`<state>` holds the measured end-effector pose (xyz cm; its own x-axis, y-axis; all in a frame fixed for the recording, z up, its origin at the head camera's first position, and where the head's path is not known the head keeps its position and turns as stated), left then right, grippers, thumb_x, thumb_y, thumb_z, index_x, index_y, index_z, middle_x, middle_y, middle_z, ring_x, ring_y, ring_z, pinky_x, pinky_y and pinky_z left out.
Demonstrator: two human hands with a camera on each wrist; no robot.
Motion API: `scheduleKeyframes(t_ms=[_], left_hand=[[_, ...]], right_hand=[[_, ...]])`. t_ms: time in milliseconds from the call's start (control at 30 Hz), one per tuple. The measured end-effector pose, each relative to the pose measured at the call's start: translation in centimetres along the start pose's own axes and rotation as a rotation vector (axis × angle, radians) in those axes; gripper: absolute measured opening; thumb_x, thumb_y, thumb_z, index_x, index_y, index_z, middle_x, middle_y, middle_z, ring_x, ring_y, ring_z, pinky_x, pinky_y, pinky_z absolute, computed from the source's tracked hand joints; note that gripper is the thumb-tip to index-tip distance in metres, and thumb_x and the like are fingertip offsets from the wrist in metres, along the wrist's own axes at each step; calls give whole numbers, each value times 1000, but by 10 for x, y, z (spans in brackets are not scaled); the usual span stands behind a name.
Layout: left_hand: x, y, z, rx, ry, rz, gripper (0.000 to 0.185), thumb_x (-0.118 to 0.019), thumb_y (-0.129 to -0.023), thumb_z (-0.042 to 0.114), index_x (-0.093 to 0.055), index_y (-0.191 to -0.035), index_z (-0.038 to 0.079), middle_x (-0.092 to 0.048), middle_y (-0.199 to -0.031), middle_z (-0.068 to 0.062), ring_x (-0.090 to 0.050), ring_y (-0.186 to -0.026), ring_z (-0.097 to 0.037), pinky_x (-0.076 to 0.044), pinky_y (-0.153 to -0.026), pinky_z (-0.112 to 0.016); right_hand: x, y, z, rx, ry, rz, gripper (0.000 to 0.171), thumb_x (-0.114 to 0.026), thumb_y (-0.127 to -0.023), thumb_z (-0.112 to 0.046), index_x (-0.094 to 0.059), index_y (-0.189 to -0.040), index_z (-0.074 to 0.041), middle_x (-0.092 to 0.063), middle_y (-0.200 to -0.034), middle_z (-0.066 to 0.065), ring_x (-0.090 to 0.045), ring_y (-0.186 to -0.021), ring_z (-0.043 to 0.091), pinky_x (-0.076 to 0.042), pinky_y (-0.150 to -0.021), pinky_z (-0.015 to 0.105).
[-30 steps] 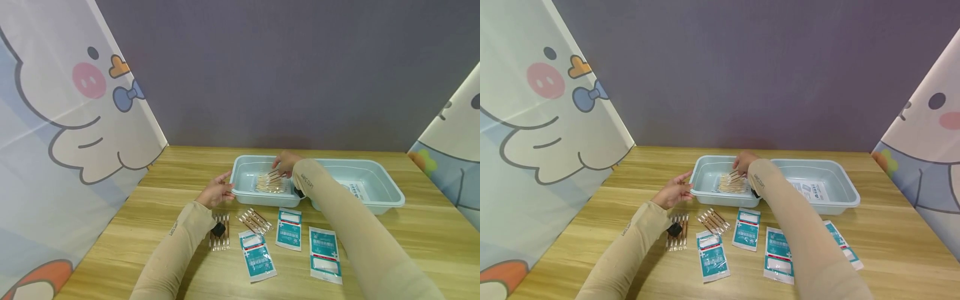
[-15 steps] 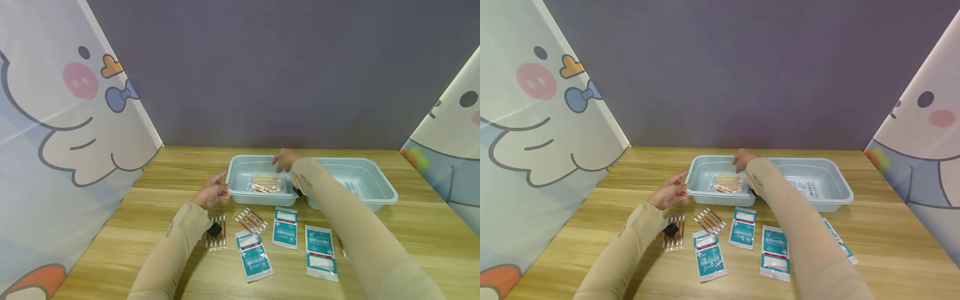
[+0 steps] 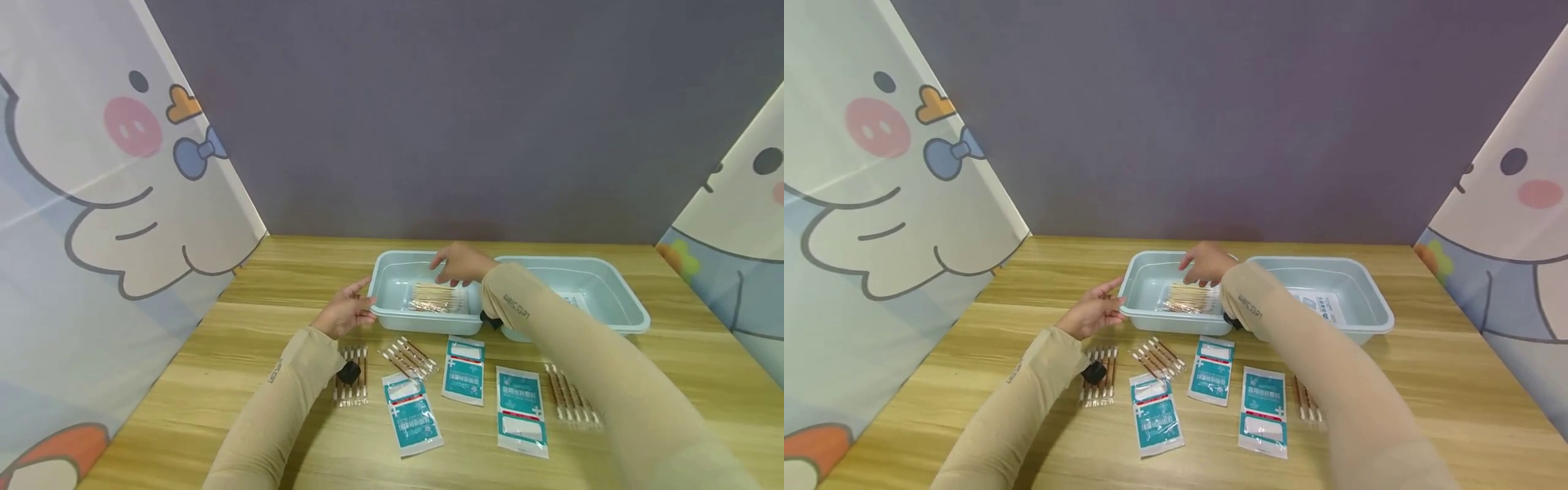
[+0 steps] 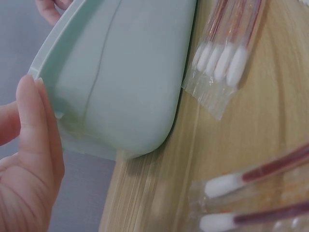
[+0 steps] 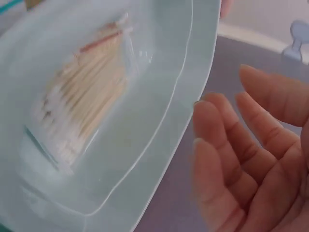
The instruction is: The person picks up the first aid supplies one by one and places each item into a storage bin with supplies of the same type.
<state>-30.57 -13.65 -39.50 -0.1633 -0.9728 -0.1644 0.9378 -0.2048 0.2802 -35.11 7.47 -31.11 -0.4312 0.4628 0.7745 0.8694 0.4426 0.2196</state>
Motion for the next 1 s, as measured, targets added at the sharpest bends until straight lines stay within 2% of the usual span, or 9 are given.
scheduleKeyframes(t_ms=[133, 267, 367, 533, 833, 1000], left_hand=[[3, -1, -1, 1, 8, 6, 62, -45, -98, -7, -22, -153, 10, -46, -100, -17, -56, -53, -10, -54, -52, -17], [4, -2, 0, -6, 15, 7, 61, -46, -98, -6, -24, -152, 10, -47, -102, -19, -56, -54, -10, -55, -53, -17], [2, -2, 0, 0, 13, 4, 61, -47, -98, -5, -25, -152, 11, -48, -100, -18, -57, -54, -10, -55, -53, -17], [2, -1, 1, -2, 4, 9, 60, -47, -98, -5, -25, -152, 10, -48, -99, -17, -56, -55, -10, -55, -53, -17], [1, -1, 2, -11, -16, 6, 60, -47, -98, -4, -25, -152, 10, -49, -98, -16, -56, -56, -10, -55, -55, -17], [2, -2, 1, -14, -12, 6, 59, -45, -99, -5, -25, -152, 9, -50, -97, -16, -57, -55, -10, -55, -54, -17]], right_hand=[[-7, 10, -13, 65, 53, 51, 30, -71, -86, -11, -67, -116, -7, -69, -89, 6, -64, -71, 23, -55, -65, 35], [-12, 22, -27, 127, 105, 129, 30, -71, -86, -11, -68, -115, -7, -69, -93, 6, -63, -80, 18, -54, -71, 36], [-19, 31, -34, 149, 104, 161, 30, -72, -85, -12, -68, -114, -8, -68, -94, 6, -62, -82, 18, -54, -70, 35], [-37, 44, -41, 156, 61, 155, 29, -74, -83, -13, -69, -111, -10, -67, -80, 0, -60, -71, 14, -52, -63, 31], [-68, 62, -51, 242, 103, 118, 29, -75, -82, -10, -69, -110, -9, -64, -74, -5, -56, -64, 9, -49, -58, 26], [-85, 66, -46, 266, 101, 98, 29, -74, -82, -7, -69, -111, -7, -63, -72, -7, -55, -61, 7, -49, -56, 24]])
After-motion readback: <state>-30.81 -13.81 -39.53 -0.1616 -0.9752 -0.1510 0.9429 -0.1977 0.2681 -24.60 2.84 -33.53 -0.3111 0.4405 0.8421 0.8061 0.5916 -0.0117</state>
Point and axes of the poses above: each hand's wrist, its own y-axis away from the middle knuckle, its own x-axis out of the back of the hand, z = x × y, the point moved 7 cm from there along -y, towards the middle knuckle
